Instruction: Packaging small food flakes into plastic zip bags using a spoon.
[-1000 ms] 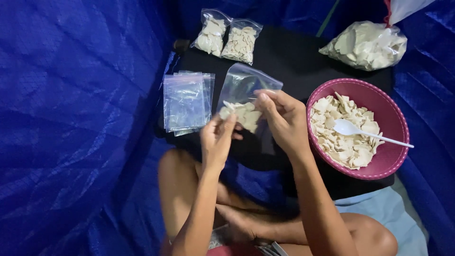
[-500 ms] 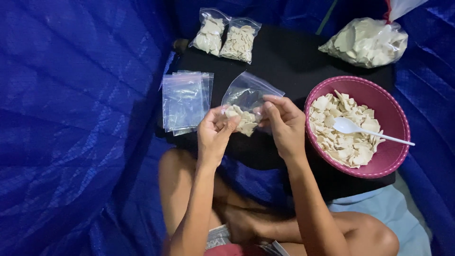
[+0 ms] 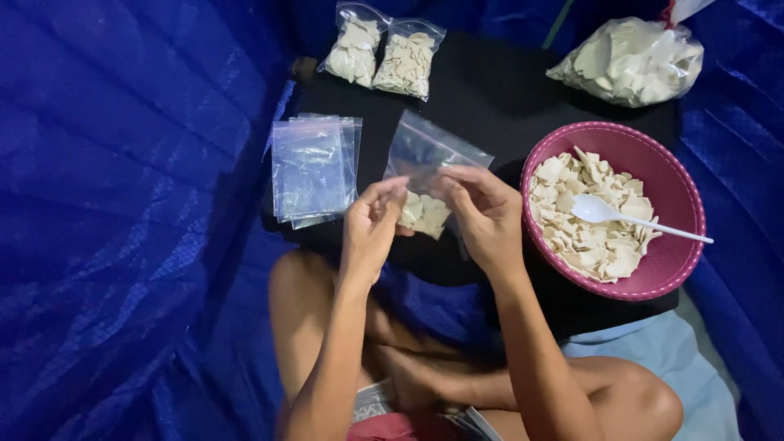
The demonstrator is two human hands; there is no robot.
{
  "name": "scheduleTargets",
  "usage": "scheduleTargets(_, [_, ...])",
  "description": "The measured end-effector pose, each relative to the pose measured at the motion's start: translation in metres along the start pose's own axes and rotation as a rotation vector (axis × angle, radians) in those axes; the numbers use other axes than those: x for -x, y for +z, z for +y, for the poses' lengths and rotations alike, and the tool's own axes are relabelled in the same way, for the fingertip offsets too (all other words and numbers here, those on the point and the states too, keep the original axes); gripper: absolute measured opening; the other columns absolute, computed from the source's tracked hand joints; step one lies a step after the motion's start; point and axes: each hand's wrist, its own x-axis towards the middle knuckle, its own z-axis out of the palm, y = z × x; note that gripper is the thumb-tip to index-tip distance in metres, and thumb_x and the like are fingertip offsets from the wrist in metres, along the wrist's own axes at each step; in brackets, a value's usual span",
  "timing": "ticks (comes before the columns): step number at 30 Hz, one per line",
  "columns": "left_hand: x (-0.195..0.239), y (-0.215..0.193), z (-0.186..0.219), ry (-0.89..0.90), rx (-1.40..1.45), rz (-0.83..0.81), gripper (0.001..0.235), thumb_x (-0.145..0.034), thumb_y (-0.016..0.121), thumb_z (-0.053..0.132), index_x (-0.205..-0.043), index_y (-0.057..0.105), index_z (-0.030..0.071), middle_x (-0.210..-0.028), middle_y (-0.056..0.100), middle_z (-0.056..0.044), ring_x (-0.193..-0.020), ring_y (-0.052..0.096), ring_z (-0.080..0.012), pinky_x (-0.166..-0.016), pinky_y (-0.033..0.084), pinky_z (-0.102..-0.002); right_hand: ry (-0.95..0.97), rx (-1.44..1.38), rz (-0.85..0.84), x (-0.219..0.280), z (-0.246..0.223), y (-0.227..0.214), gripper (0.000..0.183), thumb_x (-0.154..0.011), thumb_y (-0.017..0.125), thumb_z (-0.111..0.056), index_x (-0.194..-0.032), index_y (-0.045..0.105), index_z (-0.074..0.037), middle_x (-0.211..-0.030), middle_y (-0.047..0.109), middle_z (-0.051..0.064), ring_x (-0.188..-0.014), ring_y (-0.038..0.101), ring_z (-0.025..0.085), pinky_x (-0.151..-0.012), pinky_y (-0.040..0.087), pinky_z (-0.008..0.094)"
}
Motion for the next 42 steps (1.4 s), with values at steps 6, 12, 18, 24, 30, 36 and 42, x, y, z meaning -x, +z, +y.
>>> scheduleTargets(6, [0.002,-0.002,-0.001,0.092,-0.013,0.027,0.042,-0.091,0.074,0.011,-0.132,0.065,0.008,-0.091,0.073,-0.007,-0.081,0.068,-0.0103,-0.072,0.062,-0.027,-0.016,0.023,0.014,0.0,-0.004,0.0,0.014,-0.099,0.069,0.0,-0.111,0.075,0.001,-0.085,0.076,0.014,-0.073,0.066,0.012,-0.064,0.058,0.029])
scheduleTargets(12, [0.001,-0.011,-0.033,0.02,0.034,-0.227,0.037,-0.084,0.084,0.019,-0.115,0.073,0.003,-0.091,0.077,-0.014,-0.077,0.075,-0.0164,-0.07,0.065,-0.027,0.051,-0.124,0.07,-0.007,-0.012,-0.003,0.014,-0.103,0.062,-0.006,-0.114,0.07,0.0,-0.087,0.076,0.014,-0.079,0.072,0.014,-0.071,0.059,0.027])
scheduleTargets(18, [0.022,0.004,0.012,0.145,0.257,-0.377,0.046,-0.084,0.083,0.028,-0.114,0.073,-0.006,-0.125,0.065,-0.023,-0.11,0.069,-0.0293,-0.084,0.064,-0.041,0.169,-0.57,0.155,-0.014,0.013,-0.015,0.013,-0.098,0.051,0.001,-0.1,0.063,-0.002,-0.089,0.072,0.014,-0.084,0.068,0.018,-0.078,0.056,0.029])
scheduleTargets(24, [0.029,0.026,-0.004,-0.123,0.214,-0.293,0.063,-0.101,0.051,0.05,-0.147,0.05,0.006,-0.13,0.058,-0.01,-0.102,0.069,-0.0266,-0.072,0.067,-0.045,0.279,-0.871,0.054,-0.02,-0.005,0.0,0.017,-0.094,0.064,-0.006,-0.082,0.053,-0.007,-0.099,0.07,0.018,-0.113,0.071,0.034,-0.115,0.043,0.055])
scheduleTargets(30, [0.011,0.013,0.011,0.133,0.149,-0.035,0.081,-0.091,0.074,0.012,-0.155,0.025,0.003,-0.12,0.062,-0.018,-0.088,0.073,-0.023,-0.068,0.068,-0.03,0.387,-0.616,0.023,-0.009,-0.032,-0.016,0.029,-0.102,0.057,-0.03,-0.129,0.05,-0.023,-0.146,0.062,0.012,-0.127,0.064,0.023,-0.109,0.046,0.04])
scheduleTargets(36, [-0.005,-0.013,0.023,0.053,0.062,0.037,0.029,-0.094,0.07,0.013,-0.116,0.061,-0.005,-0.098,0.07,-0.021,-0.082,0.078,-0.0324,-0.058,0.07,-0.041,0.456,-0.494,0.033,0.024,-0.002,-0.029,0.022,-0.105,0.051,-0.014,-0.126,0.052,-0.01,-0.122,0.07,0.022,-0.101,0.076,0.036,-0.085,0.065,0.045])
scheduleTargets(42, [-0.009,-0.024,0.029,0.055,0.057,0.0,0.026,-0.095,0.071,0.015,-0.111,0.063,-0.005,-0.1,0.074,-0.023,-0.079,0.078,-0.032,-0.053,0.068,-0.037,0.431,-0.319,0.074,0.027,-0.013,-0.02,0.045,-0.098,0.058,0.0,-0.142,0.048,-0.001,-0.11,0.072,0.024,-0.089,0.076,0.03,-0.079,0.067,0.041])
